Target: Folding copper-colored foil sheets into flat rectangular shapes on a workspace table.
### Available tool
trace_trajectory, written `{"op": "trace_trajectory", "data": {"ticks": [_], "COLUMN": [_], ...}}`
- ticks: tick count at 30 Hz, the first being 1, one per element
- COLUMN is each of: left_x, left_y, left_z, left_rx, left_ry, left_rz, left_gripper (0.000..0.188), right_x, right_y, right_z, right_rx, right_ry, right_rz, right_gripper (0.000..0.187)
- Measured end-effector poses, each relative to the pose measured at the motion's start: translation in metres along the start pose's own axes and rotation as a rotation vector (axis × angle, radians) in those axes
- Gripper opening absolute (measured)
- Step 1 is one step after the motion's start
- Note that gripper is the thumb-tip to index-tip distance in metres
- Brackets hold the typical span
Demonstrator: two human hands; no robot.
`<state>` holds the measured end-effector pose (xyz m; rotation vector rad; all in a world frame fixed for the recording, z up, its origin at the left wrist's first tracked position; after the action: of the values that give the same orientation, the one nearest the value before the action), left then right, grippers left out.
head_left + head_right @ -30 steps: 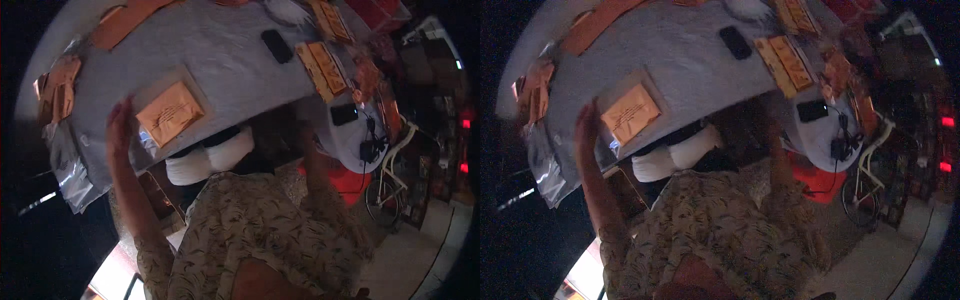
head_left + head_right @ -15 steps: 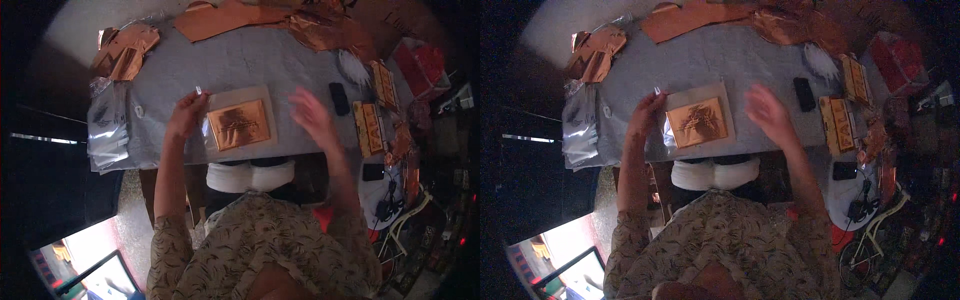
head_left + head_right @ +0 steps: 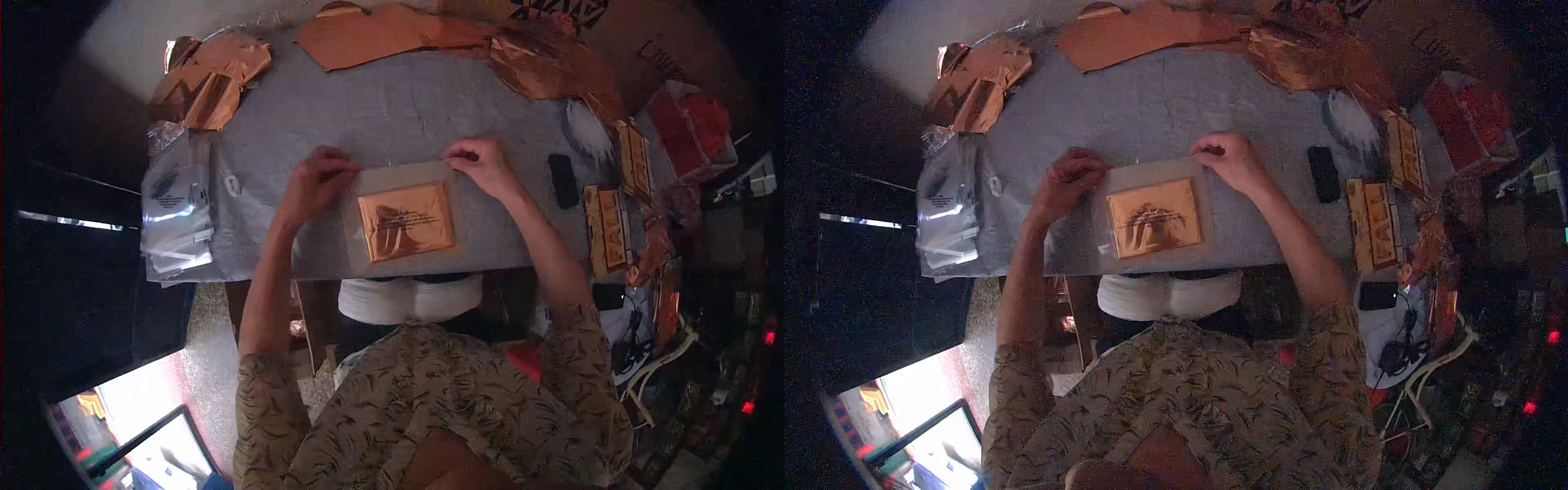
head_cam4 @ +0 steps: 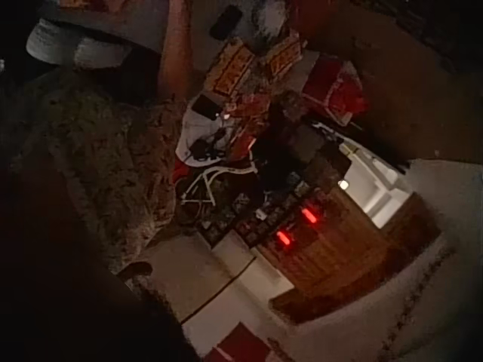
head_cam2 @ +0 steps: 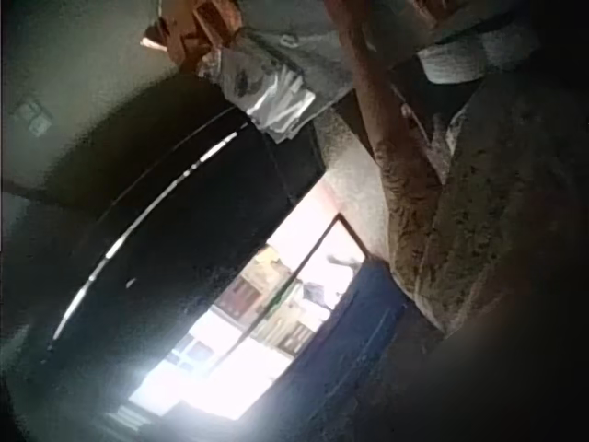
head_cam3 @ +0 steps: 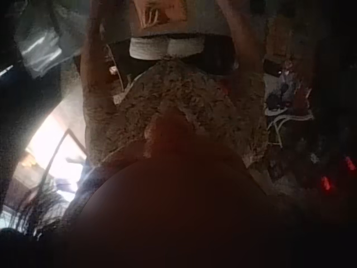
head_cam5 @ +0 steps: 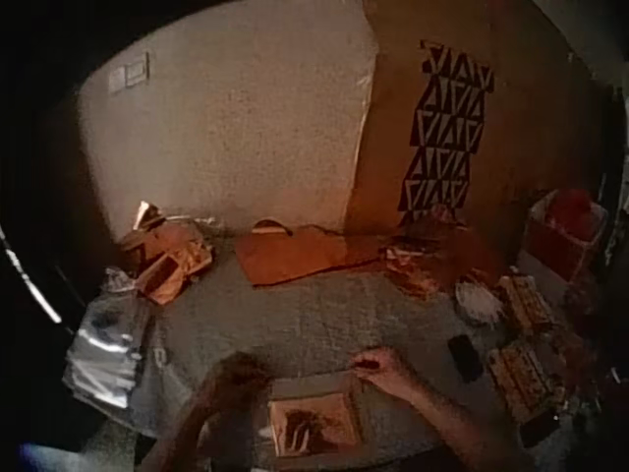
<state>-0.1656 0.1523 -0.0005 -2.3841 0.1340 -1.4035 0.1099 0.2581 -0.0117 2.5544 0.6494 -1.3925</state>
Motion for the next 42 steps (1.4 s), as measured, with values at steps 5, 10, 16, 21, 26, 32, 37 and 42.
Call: {"op": "trace_trajectory", "data": {"ticks": [5,10,16,21,26,32,37,42], "left_x": [0.012,0.023,0.031,0.043,0.05,0.047,0.041,0.048], "left_y": [-0.003,0.009,0.026,0.036,0.043,0.046,0.051,0.051], "left_z": [0.005,0.001,0.008,0.014,0.016,0.017,0.013,0.009], "left_rx": [-0.097,-0.064,-0.182,-0.198,-0.167,-0.159,-0.186,-0.157], "left_ry": [-0.174,-0.304,-0.46,-0.654,-0.736,-0.74,-0.805,-0.787], "left_rz": [0.018,0.221,0.497,0.576,0.67,0.637,0.502,0.472], "left_gripper": [0.019,0.023,0.036,0.044,0.051,0.051,0.053,0.053], "right_x": [0.0,-0.021,-0.032,-0.048,-0.081,-0.099,-0.081,-0.053], "right_y": [0.009,0.027,0.045,0.06,0.063,0.071,0.079,0.088], "right_z": [-0.005,-0.001,0.005,0.006,0.045,0.131,0.106,0.067], "right_rx": [0.156,0.244,0.231,0.23,0.113,0.11,0.164,0.151], "right_ry": [0.034,0.151,0.368,0.59,0.681,0.52,0.577,0.63], "right_rz": [-0.263,-0.524,-0.725,-0.827,-0.608,-0.513,-0.428,-0.357], "right_gripper": [0.01,0.015,0.033,0.031,0.048,0.072,0.079,0.076]}}
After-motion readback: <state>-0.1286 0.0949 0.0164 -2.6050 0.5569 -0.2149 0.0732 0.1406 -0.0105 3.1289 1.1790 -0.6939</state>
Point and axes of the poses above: each hand's wrist, its own y-axis away from the middle knuckle, its own z-axis out of the palm, x = y × z, the point moved 9 cm from there along -y, towards the middle knuckle, and after that the axes turned 11 degrees about x, right-handed, at the moved point
